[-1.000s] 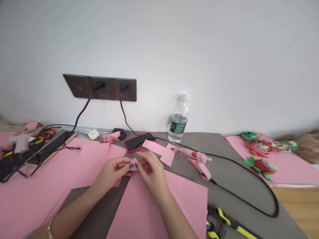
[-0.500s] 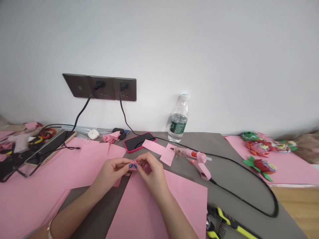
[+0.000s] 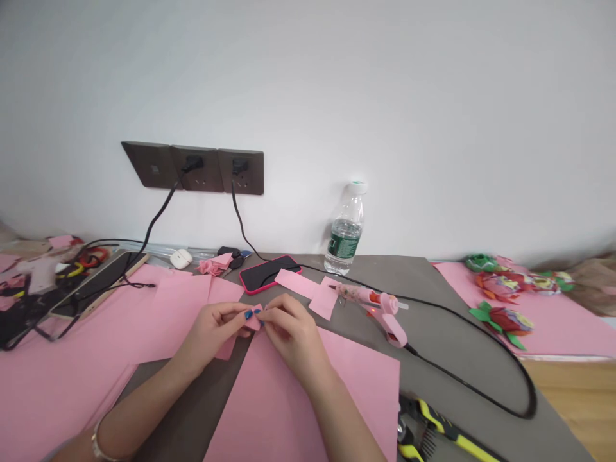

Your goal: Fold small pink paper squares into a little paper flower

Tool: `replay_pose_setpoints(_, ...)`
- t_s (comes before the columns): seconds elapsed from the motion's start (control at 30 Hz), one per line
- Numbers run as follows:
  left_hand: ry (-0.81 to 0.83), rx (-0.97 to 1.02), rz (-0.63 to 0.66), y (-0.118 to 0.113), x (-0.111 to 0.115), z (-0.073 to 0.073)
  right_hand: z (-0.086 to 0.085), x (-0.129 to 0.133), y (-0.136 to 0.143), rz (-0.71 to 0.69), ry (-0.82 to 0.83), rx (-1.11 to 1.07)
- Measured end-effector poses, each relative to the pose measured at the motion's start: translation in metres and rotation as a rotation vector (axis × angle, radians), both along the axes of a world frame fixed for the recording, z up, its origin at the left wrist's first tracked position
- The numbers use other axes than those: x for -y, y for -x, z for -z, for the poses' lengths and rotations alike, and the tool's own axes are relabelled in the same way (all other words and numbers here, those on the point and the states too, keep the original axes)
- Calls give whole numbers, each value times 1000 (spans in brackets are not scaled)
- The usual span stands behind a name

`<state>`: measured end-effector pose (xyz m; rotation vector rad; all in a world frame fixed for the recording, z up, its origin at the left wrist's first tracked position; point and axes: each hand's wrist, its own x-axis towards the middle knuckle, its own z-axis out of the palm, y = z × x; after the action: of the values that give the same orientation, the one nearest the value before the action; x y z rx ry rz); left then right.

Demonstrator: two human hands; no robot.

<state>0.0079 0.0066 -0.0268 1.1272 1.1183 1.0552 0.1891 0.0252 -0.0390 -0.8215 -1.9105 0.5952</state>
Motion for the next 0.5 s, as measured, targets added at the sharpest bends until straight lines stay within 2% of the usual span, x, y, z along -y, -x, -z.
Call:
replay_pose_setpoints(0.17,-29,-9,26,-1,1,2,0,-3,0,-38,235,-170)
replay_pose_setpoints(0.3,-51,-38,27,-1,1,2,6,-5,2,-36,352,-220)
replay_pose_setpoints(0.4,-50,-15,27,-2,1,1,9,-5,2,-22,353,-238)
replay_pose_setpoints(0.5,-29,18,46,-2,1,1,7,-3,2,8,258,-205)
